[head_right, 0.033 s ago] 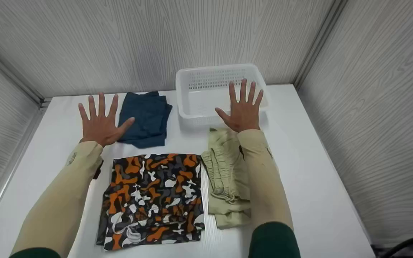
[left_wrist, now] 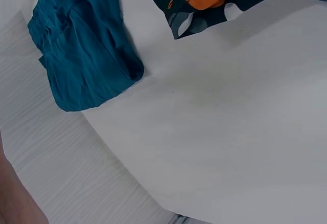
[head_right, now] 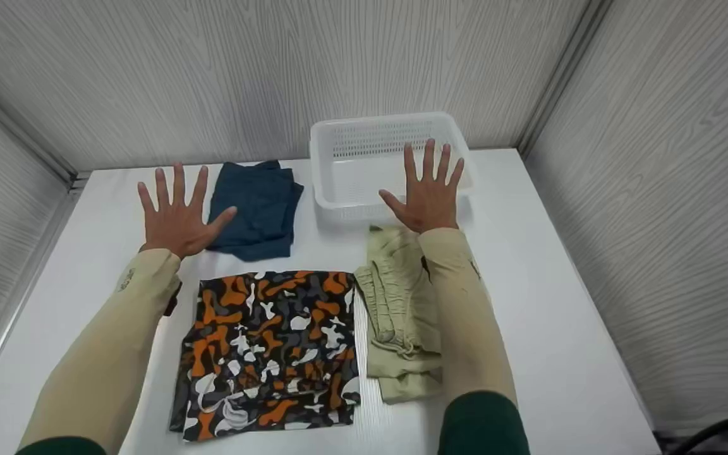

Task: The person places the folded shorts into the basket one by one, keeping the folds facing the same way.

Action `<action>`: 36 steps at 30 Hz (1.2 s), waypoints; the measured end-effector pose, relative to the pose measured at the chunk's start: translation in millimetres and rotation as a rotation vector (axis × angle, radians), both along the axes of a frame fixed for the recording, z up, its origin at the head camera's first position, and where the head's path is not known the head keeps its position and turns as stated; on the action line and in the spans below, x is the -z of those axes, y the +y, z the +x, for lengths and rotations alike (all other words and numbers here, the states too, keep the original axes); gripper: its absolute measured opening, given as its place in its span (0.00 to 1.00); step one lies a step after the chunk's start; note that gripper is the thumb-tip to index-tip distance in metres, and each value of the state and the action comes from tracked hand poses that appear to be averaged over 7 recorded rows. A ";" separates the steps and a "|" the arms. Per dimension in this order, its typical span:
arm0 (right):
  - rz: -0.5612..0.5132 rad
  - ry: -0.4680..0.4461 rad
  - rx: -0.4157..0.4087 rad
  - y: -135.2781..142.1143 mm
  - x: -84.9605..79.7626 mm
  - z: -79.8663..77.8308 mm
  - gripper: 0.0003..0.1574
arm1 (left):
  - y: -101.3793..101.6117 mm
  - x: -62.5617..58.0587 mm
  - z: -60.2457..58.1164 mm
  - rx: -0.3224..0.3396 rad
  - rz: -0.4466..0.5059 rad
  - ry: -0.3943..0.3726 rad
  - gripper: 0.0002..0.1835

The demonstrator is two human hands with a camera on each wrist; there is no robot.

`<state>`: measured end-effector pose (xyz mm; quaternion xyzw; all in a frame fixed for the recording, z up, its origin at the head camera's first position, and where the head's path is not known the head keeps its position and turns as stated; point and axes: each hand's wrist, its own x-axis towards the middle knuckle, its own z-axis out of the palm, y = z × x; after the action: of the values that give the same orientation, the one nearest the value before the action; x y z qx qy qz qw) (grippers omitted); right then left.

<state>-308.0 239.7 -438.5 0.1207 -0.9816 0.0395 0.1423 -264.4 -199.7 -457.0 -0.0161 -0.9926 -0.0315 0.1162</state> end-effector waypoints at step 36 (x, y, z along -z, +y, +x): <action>-0.891 -0.338 -0.119 -46.6 54.9 170.0 0.19 | 69.0 56.1 202.0 -0.081 0.764 -0.002 0.24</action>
<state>-138.0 193.1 -493.5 0.0959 -0.8698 0.4837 0.0163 -62.4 -130.7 -513.0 0.0674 -0.9093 -0.3946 0.1138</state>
